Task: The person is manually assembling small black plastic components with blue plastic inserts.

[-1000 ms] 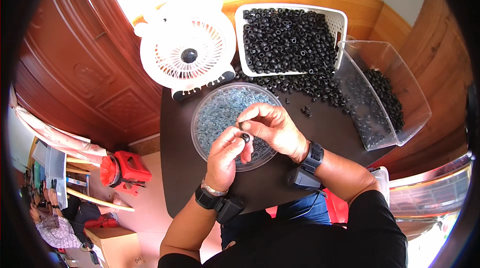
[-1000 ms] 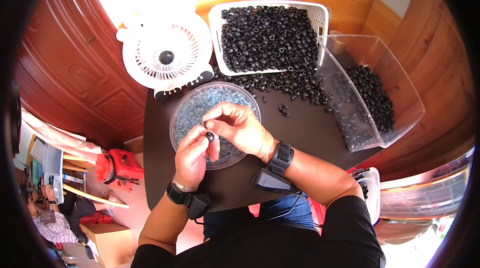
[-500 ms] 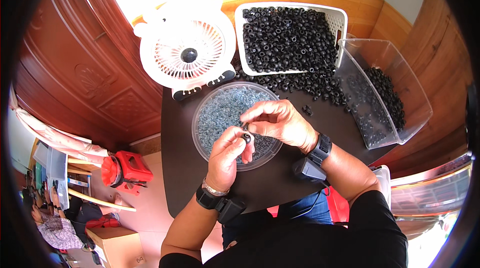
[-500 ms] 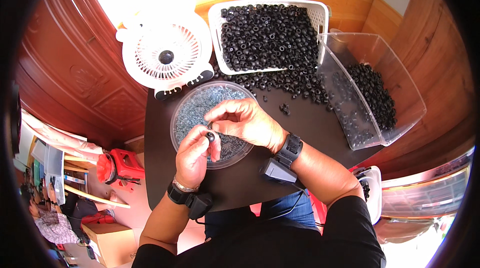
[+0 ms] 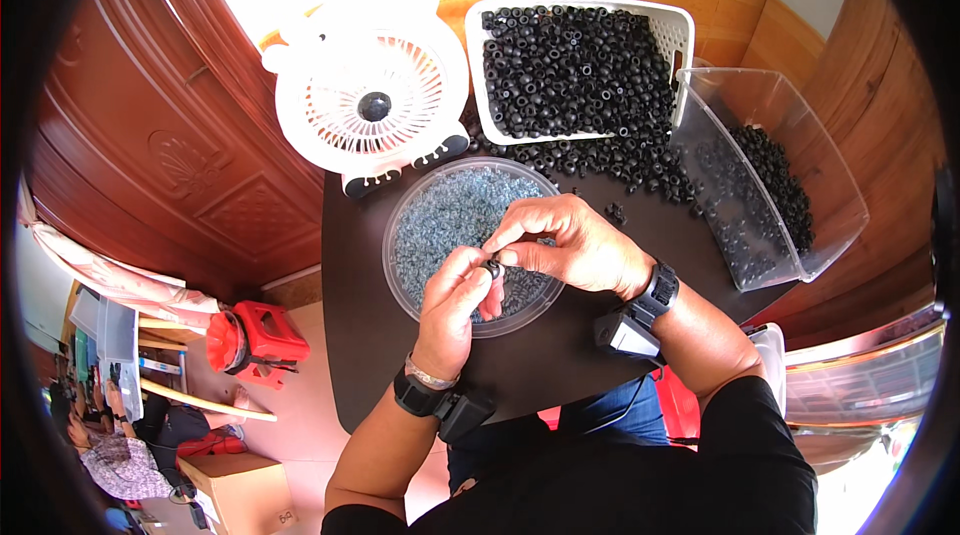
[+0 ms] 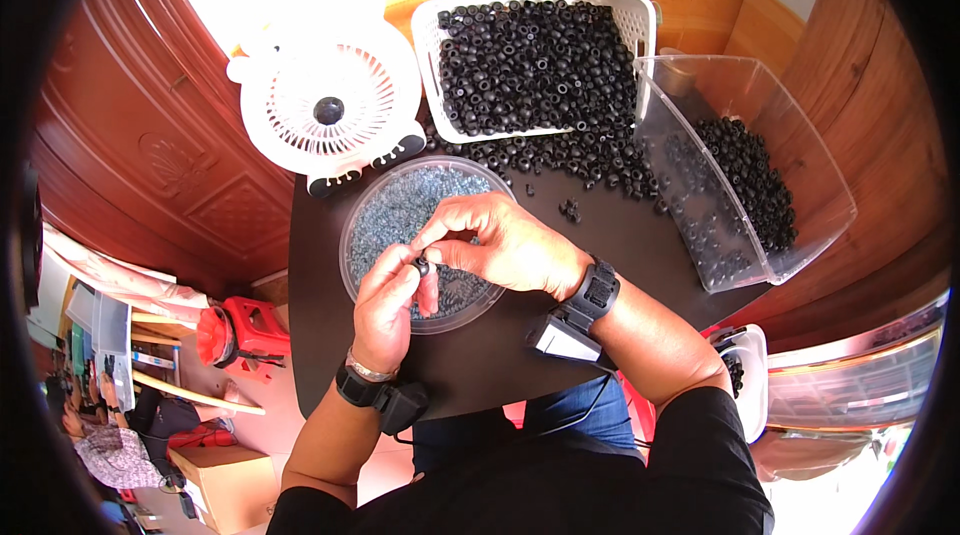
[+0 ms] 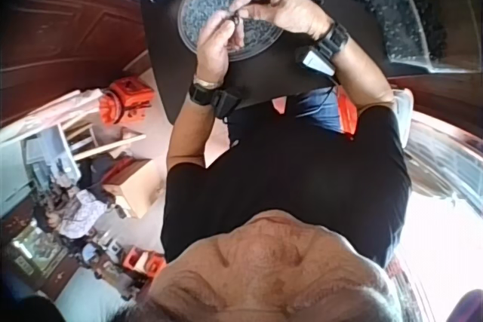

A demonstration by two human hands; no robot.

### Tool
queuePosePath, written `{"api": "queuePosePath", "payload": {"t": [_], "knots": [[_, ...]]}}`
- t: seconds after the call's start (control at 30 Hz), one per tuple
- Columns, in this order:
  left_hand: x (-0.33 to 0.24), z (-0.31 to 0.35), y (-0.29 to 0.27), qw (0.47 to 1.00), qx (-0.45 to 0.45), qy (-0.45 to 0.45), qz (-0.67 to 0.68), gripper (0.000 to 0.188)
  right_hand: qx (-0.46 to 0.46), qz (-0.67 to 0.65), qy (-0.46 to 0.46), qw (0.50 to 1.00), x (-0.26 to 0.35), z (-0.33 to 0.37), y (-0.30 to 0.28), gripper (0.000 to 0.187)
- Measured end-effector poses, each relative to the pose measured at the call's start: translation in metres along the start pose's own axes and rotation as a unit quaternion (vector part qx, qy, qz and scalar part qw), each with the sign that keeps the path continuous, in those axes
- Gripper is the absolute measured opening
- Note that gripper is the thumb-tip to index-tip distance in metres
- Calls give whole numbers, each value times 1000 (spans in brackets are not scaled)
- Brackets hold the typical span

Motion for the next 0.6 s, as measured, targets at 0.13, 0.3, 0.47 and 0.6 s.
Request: {"api": "queuePosePath", "payload": {"t": [0.13, 0.3, 0.47, 0.6], "knots": [[-1, 0, 1, 998, 0, 20, -59, 24, 0, 30, 5, 1000, 3, 1, 1, 14], [-2, 0, 0, 995, -7, 32, -93, 26, 4, 96, -17, 995, 7, 0, 2, 14], [0, 0, 0, 995, -18, 30, -93, 25, -5, 71, 29, 997, -1, 1, 3, 14], [0, 1, -1, 994, -24, 51, -92, 21, -5, 14, 58, 998, -10, 2, 6, 14]]}}
Point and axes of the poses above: each hand's wrist, its own z-axis away from the middle knuckle, its own y-axis out of the palm, x = y × z, the point moved 7 cm from there along -z, towards the middle knuckle, and after that the axes turned 10 degrees about -x, right-handed, at the moved point
